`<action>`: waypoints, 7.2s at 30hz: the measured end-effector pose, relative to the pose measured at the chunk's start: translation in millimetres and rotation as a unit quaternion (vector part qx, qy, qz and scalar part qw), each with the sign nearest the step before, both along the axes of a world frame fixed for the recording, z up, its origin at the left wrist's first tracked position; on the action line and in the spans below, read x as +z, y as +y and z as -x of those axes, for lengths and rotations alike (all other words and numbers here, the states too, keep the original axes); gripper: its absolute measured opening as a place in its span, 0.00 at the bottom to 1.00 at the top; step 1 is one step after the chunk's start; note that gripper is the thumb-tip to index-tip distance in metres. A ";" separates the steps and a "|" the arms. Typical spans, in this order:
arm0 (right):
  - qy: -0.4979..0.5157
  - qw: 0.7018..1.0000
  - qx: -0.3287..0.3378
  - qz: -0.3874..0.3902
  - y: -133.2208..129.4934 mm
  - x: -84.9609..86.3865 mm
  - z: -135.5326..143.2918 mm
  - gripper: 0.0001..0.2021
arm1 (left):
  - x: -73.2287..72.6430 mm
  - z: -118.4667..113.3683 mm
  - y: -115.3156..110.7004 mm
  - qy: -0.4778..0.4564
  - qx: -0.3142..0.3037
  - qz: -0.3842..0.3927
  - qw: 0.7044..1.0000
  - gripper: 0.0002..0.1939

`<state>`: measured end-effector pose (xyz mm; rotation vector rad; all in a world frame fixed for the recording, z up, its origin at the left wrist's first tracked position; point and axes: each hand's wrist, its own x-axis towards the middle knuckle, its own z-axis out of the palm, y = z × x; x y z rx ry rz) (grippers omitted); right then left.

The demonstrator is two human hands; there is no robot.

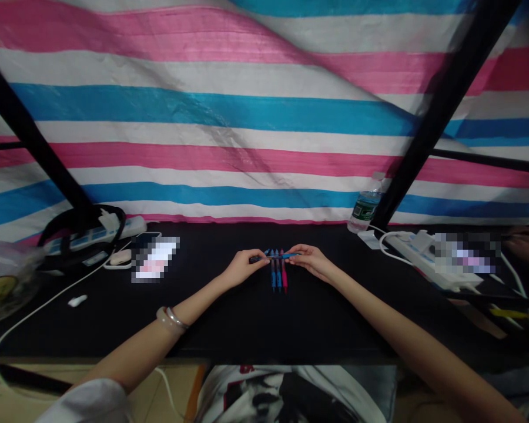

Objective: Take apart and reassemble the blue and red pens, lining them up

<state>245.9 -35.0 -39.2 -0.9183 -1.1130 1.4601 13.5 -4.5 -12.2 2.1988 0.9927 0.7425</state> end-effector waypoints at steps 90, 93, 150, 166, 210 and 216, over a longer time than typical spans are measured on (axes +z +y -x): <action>-0.120 0.993 0.003 0.001 -7.0 8.1 7.2 0.30 | 0.9 0.5 -4.1 -0.021 0.009 -0.123 0.992 0.07; -0.117 0.993 0.007 0.012 -4.7 6.2 7.2 0.28 | 1.6 0.1 -4.8 -0.030 0.014 -0.116 0.993 0.07; -0.152 0.987 0.046 0.005 -6.8 9.6 5.2 0.22 | 5.3 -3.2 6.9 -0.327 0.084 0.201 0.919 0.32; -0.158 0.986 0.044 0.010 -5.1 8.9 5.8 0.21 | 4.5 -3.9 3.0 -0.351 0.036 0.158 0.922 0.25; -0.165 0.985 0.050 0.004 -3.3 5.7 5.1 0.22 | 5.2 -3.5 2.4 -0.323 0.034 0.115 0.939 0.28; -0.164 0.985 0.049 -0.001 -4.1 7.0 5.5 0.21 | 5.4 -3.1 4.3 -0.334 0.049 0.100 0.936 0.27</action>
